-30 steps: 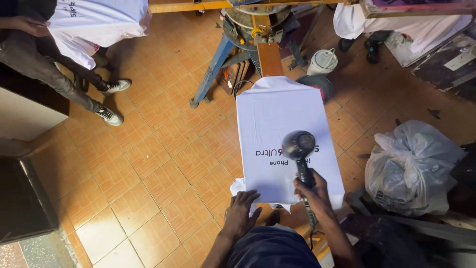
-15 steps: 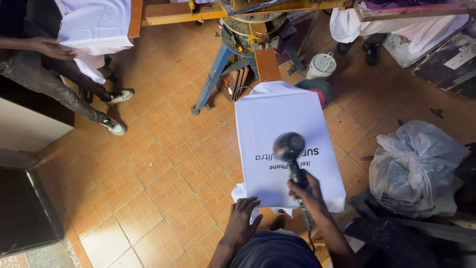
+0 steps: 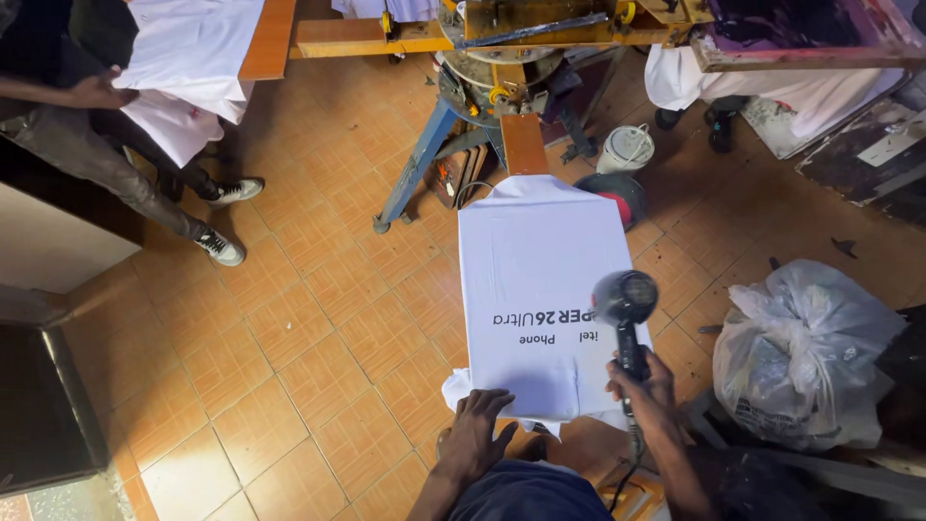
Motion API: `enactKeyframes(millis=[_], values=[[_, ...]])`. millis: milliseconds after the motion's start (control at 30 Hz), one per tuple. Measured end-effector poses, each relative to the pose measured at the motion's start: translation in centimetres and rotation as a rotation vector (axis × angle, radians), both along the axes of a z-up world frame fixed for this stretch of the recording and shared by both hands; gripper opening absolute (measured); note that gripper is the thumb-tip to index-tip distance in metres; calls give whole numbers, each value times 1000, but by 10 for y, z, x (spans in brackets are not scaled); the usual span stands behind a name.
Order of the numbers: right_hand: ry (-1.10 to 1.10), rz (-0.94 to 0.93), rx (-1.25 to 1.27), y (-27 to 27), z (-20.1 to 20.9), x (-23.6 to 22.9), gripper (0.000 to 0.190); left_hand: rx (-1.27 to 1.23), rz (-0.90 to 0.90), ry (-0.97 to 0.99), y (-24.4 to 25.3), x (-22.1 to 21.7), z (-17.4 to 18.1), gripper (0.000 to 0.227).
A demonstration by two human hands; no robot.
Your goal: The person uses a hairdryer to apply heat to a white t-shirt with a printed logo on a heat press machine. They repeatedly move the hairdryer over the logo area while holding the shirt in place, then remove the shirt and replace it with another one to repeat the process.
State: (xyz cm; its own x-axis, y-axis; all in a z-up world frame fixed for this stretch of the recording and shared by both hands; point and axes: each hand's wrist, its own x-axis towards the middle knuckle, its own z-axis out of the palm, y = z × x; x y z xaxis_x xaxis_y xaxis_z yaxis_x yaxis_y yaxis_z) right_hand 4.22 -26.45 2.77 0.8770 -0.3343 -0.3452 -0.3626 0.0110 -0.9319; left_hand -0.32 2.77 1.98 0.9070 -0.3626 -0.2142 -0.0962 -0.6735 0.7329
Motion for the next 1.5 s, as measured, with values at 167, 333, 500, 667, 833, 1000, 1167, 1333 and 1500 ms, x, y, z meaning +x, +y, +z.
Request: enactKeyframes(millis=[167,333,500,667,833,1000,1167,1333,1500], values=[[-38,183,232,53,-8,6,30,-22,-9,-40,3,-2,-7,44],[-101,366,354,96,-8,8,33,-46,-47,-106,1,-4,-8,45],[-30,355,330,96,-1,3,34,-110,-27,-131,2,-1,-6,44],[-32,246,198,42,-20,-8,30,-112,-3,-187,0,-7,-23,41],[-95,86,-4,2,-26,-14,25,-110,1,-207,2,-3,-25,42],[-84,25,-30,-8,-34,-35,24,-92,-15,-227,5,-5,-32,45],[-28,149,185,34,-13,-43,25,-80,-28,-190,4,-6,-27,43],[-122,413,396,76,-2,-37,26,-53,-34,-183,8,-10,-20,44],[-34,399,322,103,25,-34,18,-4,-11,-152,15,-10,-18,45]])
